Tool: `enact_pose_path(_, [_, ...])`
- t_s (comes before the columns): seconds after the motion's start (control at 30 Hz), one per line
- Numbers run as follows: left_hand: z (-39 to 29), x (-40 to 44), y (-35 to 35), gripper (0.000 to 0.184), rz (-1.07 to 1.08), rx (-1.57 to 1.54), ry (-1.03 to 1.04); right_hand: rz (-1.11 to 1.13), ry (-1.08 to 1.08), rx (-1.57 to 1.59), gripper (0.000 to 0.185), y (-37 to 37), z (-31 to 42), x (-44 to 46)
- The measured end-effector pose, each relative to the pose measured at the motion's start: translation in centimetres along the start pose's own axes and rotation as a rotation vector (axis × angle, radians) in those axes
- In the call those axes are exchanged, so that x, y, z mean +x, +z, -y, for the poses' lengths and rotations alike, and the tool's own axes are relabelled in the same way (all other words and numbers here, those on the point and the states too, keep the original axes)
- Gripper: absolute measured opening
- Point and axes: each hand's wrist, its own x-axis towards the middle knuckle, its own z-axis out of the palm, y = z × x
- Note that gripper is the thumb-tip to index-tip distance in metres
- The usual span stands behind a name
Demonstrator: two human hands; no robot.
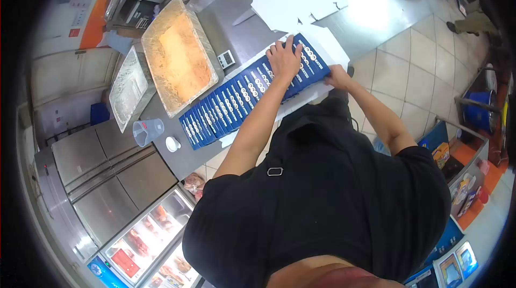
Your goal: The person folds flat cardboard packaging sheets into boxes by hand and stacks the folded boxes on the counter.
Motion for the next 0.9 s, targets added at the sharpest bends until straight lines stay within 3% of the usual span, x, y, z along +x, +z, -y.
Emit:
enact_pose_path(0.03, [0.0,0.1,-0.1,0.045,-0.016,-0.001,-0.005,0.0,-0.012,-0.012,0.025,-0.6,0.0,0.3])
enact_pose_path(0.1, [-0.1,0.0,-0.5,0.045,0.024,-0.027,0.011,0.185,-0.185,-0.334,0.026,-2.3,-0.4,0.9])
enact_pose_path(0.17, [-0.1,0.0,-0.6,0.044,0.024,0.02,0.024,0.248,-0.205,-0.317,0.026,-5.1,0.2,2.3])
enact_pose_path(0.23, [-0.1,-0.2,-0.7,0.044,0.029,0.034,0.034,0.048,-0.188,-0.333,0.025,-8.5,-0.5,6.0])
enact_pose_path(0.33, [0.1,-0.4,-0.6,0.045,0.016,0.023,0.051,-0.446,-0.107,-0.385,0.035,-13.2,-1.5,13.8])
enact_pose_path(0.43, [0.3,-0.5,-0.8,0.046,0.009,-0.035,0.06,-0.724,0.106,-0.492,0.066,-16.3,0.5,19.2])
enact_pose_path(0.47, [0.3,-0.6,-0.9,0.046,0.004,-0.025,0.055,-0.721,0.096,-0.485,0.066,-16.8,1.0,20.0])
enact_pose_path(0.53, [0.2,-0.8,-1.2,0.046,0.032,-0.099,0.042,-0.647,0.398,-0.575,0.063,-17.5,1.6,21.3])
enact_pose_path(0.77, [0.2,-1.4,-1.3,0.045,-0.001,-0.126,0.056,-0.816,0.343,-0.643,0.057,-15.0,0.6,22.1])
enact_pose_path(0.9, [-0.1,-1.3,-1.8,0.045,-0.005,-0.153,0.055,-0.951,0.417,-0.582,0.054,-15.6,2.4,21.3])
